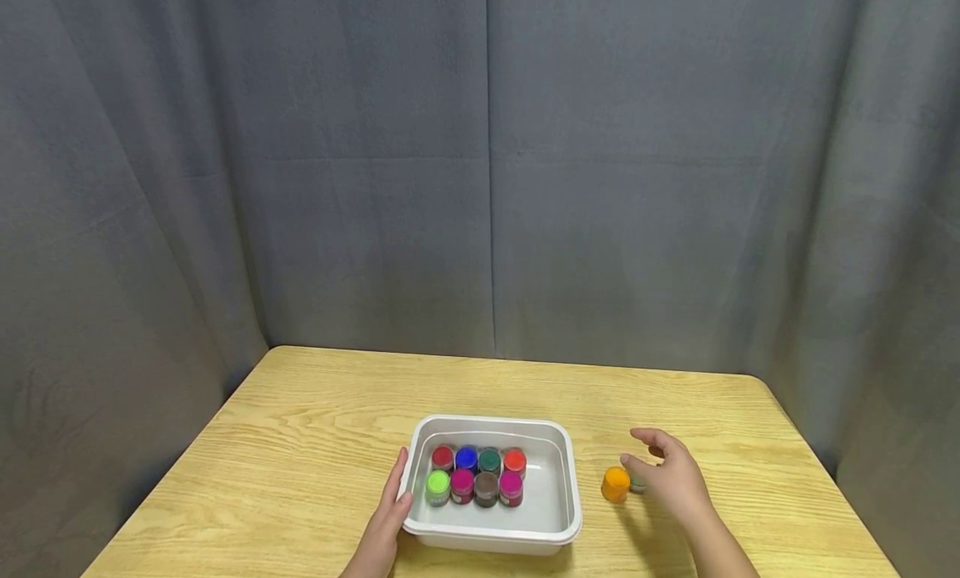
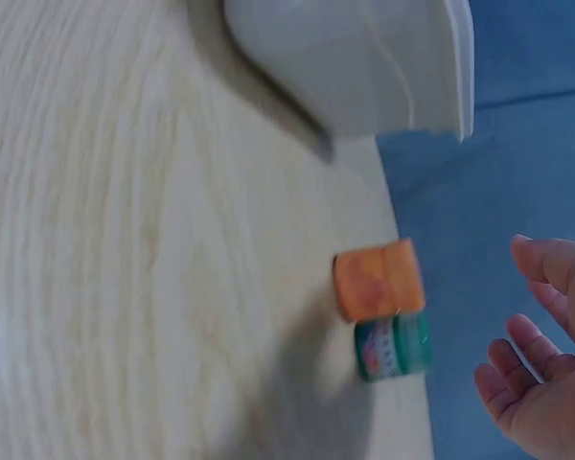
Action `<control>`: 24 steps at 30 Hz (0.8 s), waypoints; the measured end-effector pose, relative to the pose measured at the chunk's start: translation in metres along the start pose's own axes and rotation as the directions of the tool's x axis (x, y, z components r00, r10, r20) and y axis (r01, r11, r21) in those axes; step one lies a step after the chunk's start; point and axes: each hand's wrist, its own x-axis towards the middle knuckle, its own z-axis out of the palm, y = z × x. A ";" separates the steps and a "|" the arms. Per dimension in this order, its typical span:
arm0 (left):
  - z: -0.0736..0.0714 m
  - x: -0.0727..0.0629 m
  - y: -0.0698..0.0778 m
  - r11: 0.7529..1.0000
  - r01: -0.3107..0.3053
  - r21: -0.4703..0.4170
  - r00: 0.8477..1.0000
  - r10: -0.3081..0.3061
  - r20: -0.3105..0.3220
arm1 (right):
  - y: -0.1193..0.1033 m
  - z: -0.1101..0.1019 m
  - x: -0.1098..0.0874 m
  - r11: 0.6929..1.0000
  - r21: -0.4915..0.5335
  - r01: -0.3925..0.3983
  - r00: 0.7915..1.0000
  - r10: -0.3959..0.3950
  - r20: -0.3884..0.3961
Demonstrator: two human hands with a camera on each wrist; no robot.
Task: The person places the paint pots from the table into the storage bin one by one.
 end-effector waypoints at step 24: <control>-0.001 0.000 0.000 0.999 -0.018 0.040 1.000 0.018 -0.003 | 0.050 0.006 0.011 0.999 -0.025 0.025 0.995 -0.022 0.094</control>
